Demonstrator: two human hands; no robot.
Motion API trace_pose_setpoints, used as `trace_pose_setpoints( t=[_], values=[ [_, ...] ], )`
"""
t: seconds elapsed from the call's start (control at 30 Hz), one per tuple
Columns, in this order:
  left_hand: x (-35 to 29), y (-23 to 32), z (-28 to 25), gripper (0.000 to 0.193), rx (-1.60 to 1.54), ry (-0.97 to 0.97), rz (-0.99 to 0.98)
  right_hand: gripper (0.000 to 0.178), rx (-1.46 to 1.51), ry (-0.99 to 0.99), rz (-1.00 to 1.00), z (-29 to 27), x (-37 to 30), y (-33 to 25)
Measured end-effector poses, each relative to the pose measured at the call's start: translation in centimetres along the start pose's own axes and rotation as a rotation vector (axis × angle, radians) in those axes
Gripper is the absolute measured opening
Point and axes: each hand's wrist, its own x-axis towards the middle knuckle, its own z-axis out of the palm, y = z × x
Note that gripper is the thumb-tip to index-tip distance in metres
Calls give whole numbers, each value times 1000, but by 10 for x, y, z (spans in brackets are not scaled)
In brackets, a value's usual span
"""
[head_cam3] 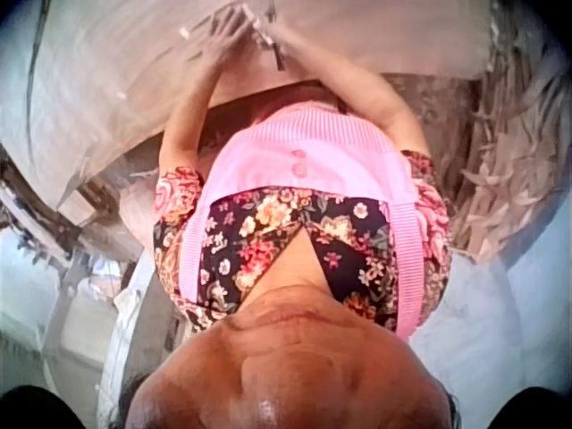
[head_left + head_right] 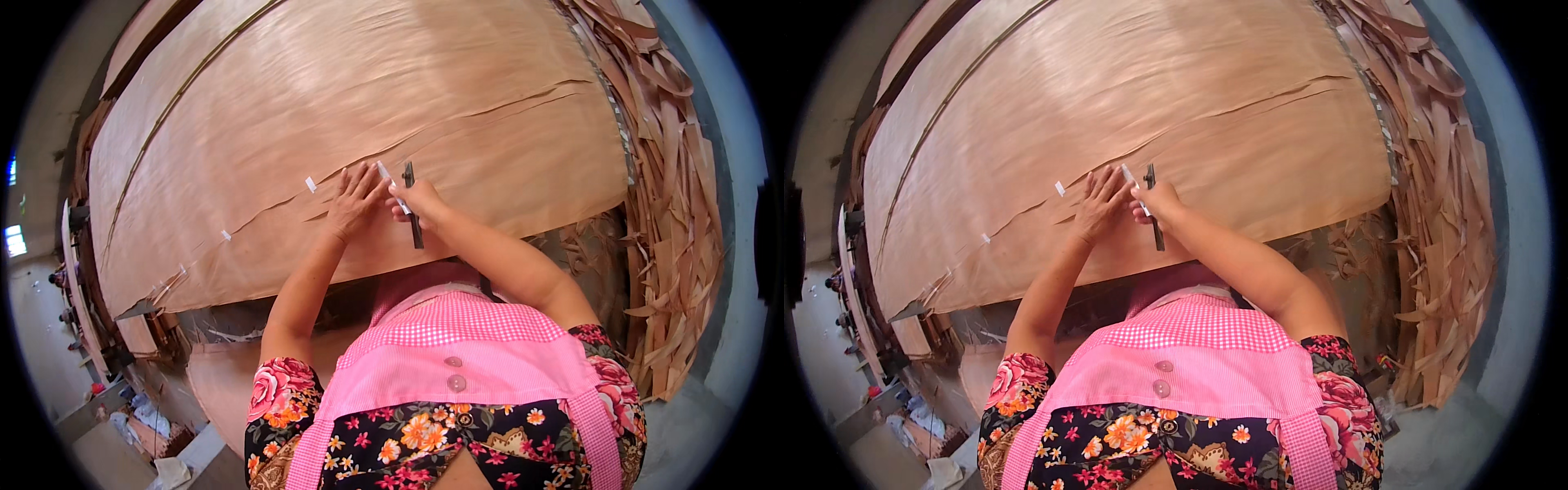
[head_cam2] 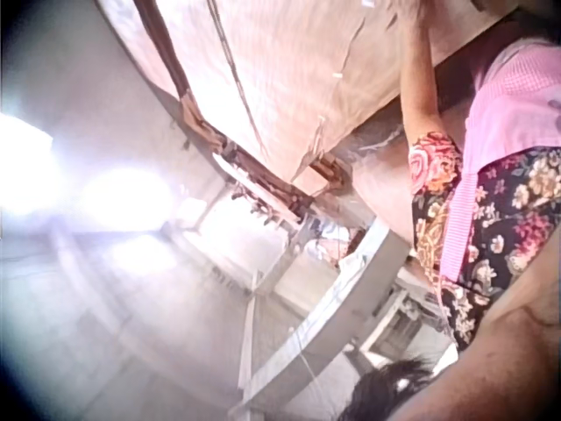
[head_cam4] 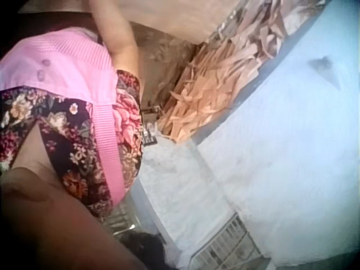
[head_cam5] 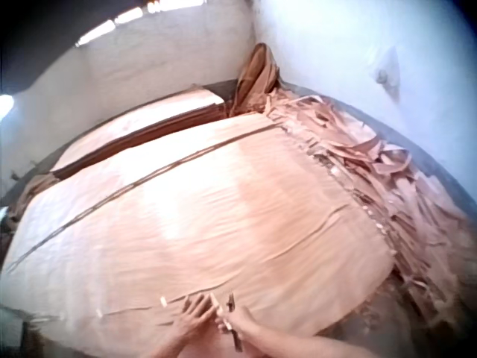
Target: The person cuts sheets of wood veneer using a hand blade, aligns a long guide strip, and moves the cut pieces onto a stack.
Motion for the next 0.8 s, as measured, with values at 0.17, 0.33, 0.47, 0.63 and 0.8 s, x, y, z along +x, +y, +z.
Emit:
trace_pose_setpoints(
  t=[0.17,0.33,0.47,0.63,0.8],
  values=[
    [15,17,-28,38,-35,43,-17,13,-1287,220,-500,-23,-8,-27],
    [55,28,-25,39,-154,134,-278,18,-884,3,-317,-85,-4,-74],
    [78,32,8,54,-319,292,-351,12,-460,-30,-189,-63,17,-81],
    [75,24,27,54,-366,334,-252,15,-311,85,-129,-38,36,-69],
    [74,28,30,34,-193,281,-235,18,-337,62,-62,-35,40,-74]
  ],
)
